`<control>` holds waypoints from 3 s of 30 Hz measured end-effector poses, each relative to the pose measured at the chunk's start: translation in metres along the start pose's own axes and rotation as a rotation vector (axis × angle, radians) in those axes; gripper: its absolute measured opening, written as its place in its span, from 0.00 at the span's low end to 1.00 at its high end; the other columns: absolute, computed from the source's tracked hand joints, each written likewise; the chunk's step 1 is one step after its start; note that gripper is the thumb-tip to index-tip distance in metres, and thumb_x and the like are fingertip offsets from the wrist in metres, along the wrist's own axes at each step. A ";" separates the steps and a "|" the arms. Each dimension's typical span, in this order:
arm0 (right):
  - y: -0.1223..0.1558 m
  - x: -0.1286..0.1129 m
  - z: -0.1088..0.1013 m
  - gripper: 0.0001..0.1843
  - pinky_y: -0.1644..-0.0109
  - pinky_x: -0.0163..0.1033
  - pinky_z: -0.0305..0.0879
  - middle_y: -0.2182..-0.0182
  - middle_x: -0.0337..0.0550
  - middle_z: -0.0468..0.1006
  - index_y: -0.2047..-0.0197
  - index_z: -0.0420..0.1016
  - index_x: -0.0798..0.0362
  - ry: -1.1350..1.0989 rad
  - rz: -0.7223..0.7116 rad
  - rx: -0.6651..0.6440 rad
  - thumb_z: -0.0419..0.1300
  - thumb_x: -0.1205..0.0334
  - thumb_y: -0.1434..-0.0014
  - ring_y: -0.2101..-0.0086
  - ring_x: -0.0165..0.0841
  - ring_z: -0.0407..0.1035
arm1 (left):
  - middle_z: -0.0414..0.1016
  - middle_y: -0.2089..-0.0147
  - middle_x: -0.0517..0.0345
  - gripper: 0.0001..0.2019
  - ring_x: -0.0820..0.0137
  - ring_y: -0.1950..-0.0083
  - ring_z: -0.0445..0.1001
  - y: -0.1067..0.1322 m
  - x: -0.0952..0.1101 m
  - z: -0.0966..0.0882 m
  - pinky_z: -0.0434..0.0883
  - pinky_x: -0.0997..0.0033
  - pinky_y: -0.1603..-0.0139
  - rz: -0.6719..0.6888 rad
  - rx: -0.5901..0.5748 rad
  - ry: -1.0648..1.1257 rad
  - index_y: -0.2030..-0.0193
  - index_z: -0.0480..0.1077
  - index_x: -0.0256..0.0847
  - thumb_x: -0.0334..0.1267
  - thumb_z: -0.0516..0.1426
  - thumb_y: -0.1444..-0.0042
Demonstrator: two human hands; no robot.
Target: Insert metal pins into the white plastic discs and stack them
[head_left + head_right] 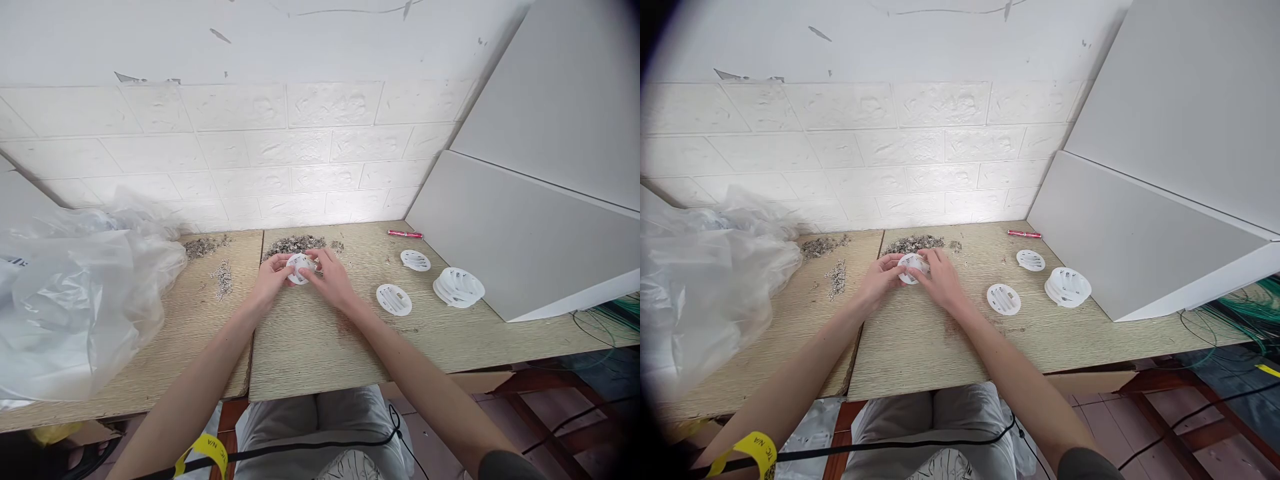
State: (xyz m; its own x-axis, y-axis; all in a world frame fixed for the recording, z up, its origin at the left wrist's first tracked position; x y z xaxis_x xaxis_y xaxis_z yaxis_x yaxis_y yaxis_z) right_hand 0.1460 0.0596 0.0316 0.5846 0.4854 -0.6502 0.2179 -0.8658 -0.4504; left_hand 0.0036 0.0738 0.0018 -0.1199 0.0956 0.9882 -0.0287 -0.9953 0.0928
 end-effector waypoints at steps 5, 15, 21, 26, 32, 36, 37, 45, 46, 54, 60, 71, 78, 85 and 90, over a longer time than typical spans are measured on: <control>-0.004 0.011 -0.001 0.15 0.55 0.39 0.66 0.55 0.48 0.73 0.50 0.71 0.55 -0.032 0.062 0.004 0.58 0.58 0.39 0.57 0.35 0.69 | 0.77 0.61 0.50 0.16 0.71 0.69 0.72 0.000 0.001 0.002 0.70 0.72 0.73 0.026 -0.011 -0.100 0.60 0.72 0.35 0.37 0.65 0.57; -0.007 0.021 -0.002 0.06 0.63 0.36 0.62 0.64 0.42 0.78 0.61 0.75 0.54 0.015 0.134 -0.055 0.60 0.68 0.44 0.66 0.32 0.69 | 0.77 0.58 0.46 0.17 0.62 0.60 0.74 -0.011 0.024 -0.040 0.70 0.61 0.58 0.288 0.234 -0.777 0.56 0.75 0.36 0.46 0.52 0.39; -0.006 0.020 -0.001 0.06 0.64 0.35 0.61 0.63 0.43 0.79 0.61 0.75 0.54 0.062 0.146 -0.093 0.60 0.67 0.43 0.67 0.32 0.69 | 0.73 0.50 0.39 0.16 0.53 0.46 0.70 -0.016 0.036 -0.105 0.67 0.55 0.47 0.143 0.544 -1.197 0.53 0.75 0.35 0.30 0.52 0.44; -0.005 0.019 0.003 0.04 0.64 0.35 0.61 0.64 0.43 0.79 0.64 0.76 0.54 0.058 0.163 -0.142 0.60 0.66 0.41 0.67 0.32 0.70 | 0.72 0.48 0.35 0.15 0.46 0.41 0.65 -0.012 0.037 -0.132 0.65 0.53 0.45 -0.002 0.613 -1.350 0.53 0.76 0.36 0.33 0.55 0.45; -0.005 0.019 0.004 0.03 0.64 0.35 0.63 0.64 0.44 0.80 0.65 0.75 0.55 0.073 0.164 -0.152 0.60 0.65 0.41 0.66 0.33 0.71 | 0.75 0.51 0.38 0.13 0.47 0.45 0.69 -0.008 0.038 -0.143 0.68 0.56 0.51 -0.042 0.640 -1.344 0.57 0.77 0.38 0.40 0.56 0.45; -0.005 0.018 0.004 0.04 0.64 0.35 0.64 0.64 0.45 0.79 0.65 0.75 0.54 0.069 0.162 -0.163 0.60 0.64 0.41 0.66 0.33 0.71 | 0.78 0.56 0.42 0.11 0.48 0.48 0.71 -0.010 0.037 -0.145 0.69 0.56 0.54 -0.069 0.626 -1.332 0.61 0.78 0.39 0.40 0.57 0.45; -0.005 0.018 0.004 0.04 0.64 0.35 0.64 0.64 0.45 0.79 0.65 0.75 0.54 0.073 0.162 -0.166 0.60 0.64 0.41 0.66 0.33 0.71 | 0.79 0.56 0.42 0.11 0.48 0.47 0.71 -0.010 0.038 -0.144 0.69 0.56 0.55 -0.070 0.632 -1.338 0.61 0.78 0.39 0.39 0.57 0.45; -0.005 0.020 0.004 0.04 0.63 0.35 0.65 0.64 0.45 0.79 0.65 0.76 0.54 0.094 0.168 -0.176 0.61 0.63 0.41 0.65 0.33 0.72 | 0.80 0.57 0.44 0.11 0.52 0.49 0.73 -0.012 0.040 -0.145 0.70 0.57 0.53 -0.049 0.627 -1.316 0.58 0.78 0.40 0.38 0.57 0.45; -0.005 0.020 0.004 0.05 0.63 0.35 0.65 0.65 0.45 0.79 0.64 0.76 0.54 0.096 0.168 -0.180 0.61 0.63 0.41 0.65 0.33 0.72 | 0.80 0.57 0.45 0.12 0.53 0.49 0.74 -0.012 0.039 -0.146 0.70 0.58 0.54 -0.050 0.626 -1.296 0.57 0.78 0.40 0.38 0.57 0.45; -0.005 0.021 0.005 0.04 0.63 0.35 0.66 0.66 0.44 0.80 0.65 0.77 0.54 0.044 0.173 -0.176 0.62 0.64 0.42 0.66 0.33 0.72 | 0.79 0.63 0.49 0.13 0.56 0.56 0.76 -0.014 0.041 -0.143 0.69 0.61 0.54 0.100 0.584 -1.138 0.55 0.77 0.38 0.34 0.56 0.47; -0.005 0.020 0.004 0.04 0.65 0.35 0.64 0.68 0.44 0.80 0.65 0.77 0.54 0.075 0.179 -0.184 0.60 0.65 0.41 0.67 0.33 0.72 | 0.77 0.66 0.52 0.10 0.63 0.63 0.73 -0.010 0.054 -0.131 0.69 0.64 0.58 0.263 0.595 -0.826 0.61 0.77 0.37 0.35 0.56 0.47; -0.004 0.005 0.002 0.06 0.60 0.37 0.63 0.62 0.47 0.77 0.63 0.75 0.55 0.175 0.009 -0.078 0.58 0.62 0.38 0.60 0.35 0.69 | 0.74 0.71 0.57 0.17 0.75 0.70 0.71 -0.017 0.004 -0.033 0.71 0.72 0.63 0.024 -0.024 0.099 0.67 0.76 0.34 0.37 0.72 0.65; 0.002 -0.017 0.005 0.11 0.57 0.35 0.66 0.58 0.43 0.78 0.52 0.72 0.52 -0.128 -0.126 -0.045 0.56 0.63 0.37 0.60 0.31 0.72 | 0.77 0.68 0.56 0.16 0.74 0.67 0.74 -0.005 -0.005 0.004 0.72 0.71 0.60 0.004 -0.219 0.222 0.66 0.75 0.35 0.35 0.72 0.63; 0.001 -0.015 0.005 0.08 0.61 0.34 0.65 0.63 0.42 0.78 0.58 0.75 0.52 -0.220 -0.067 -0.054 0.59 0.58 0.38 0.64 0.30 0.71 | 0.72 0.70 0.61 0.17 0.75 0.70 0.72 -0.007 0.001 0.003 0.71 0.72 0.66 0.064 -0.209 0.221 0.64 0.75 0.37 0.33 0.71 0.63; 0.001 -0.015 0.005 0.08 0.61 0.34 0.62 0.65 0.41 0.78 0.61 0.76 0.53 -0.124 -0.090 -0.049 0.58 0.59 0.37 0.67 0.29 0.68 | 0.72 0.69 0.61 0.18 0.75 0.70 0.73 -0.008 -0.001 0.003 0.73 0.71 0.66 0.088 -0.175 0.185 0.65 0.75 0.37 0.34 0.72 0.64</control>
State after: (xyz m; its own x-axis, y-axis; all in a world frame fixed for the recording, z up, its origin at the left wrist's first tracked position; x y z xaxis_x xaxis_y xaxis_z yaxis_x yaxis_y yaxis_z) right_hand 0.1334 0.0524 0.0380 0.4604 0.5698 -0.6807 0.3045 -0.8217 -0.4818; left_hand 0.0071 0.0813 0.0001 -0.3083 0.0261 0.9509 -0.1792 -0.9833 -0.0311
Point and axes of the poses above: each hand's wrist, its own y-axis away from the middle knuckle, its own z-axis out of the palm, x = y × z, the point moved 8 cm from there along -y, towards the middle knuckle
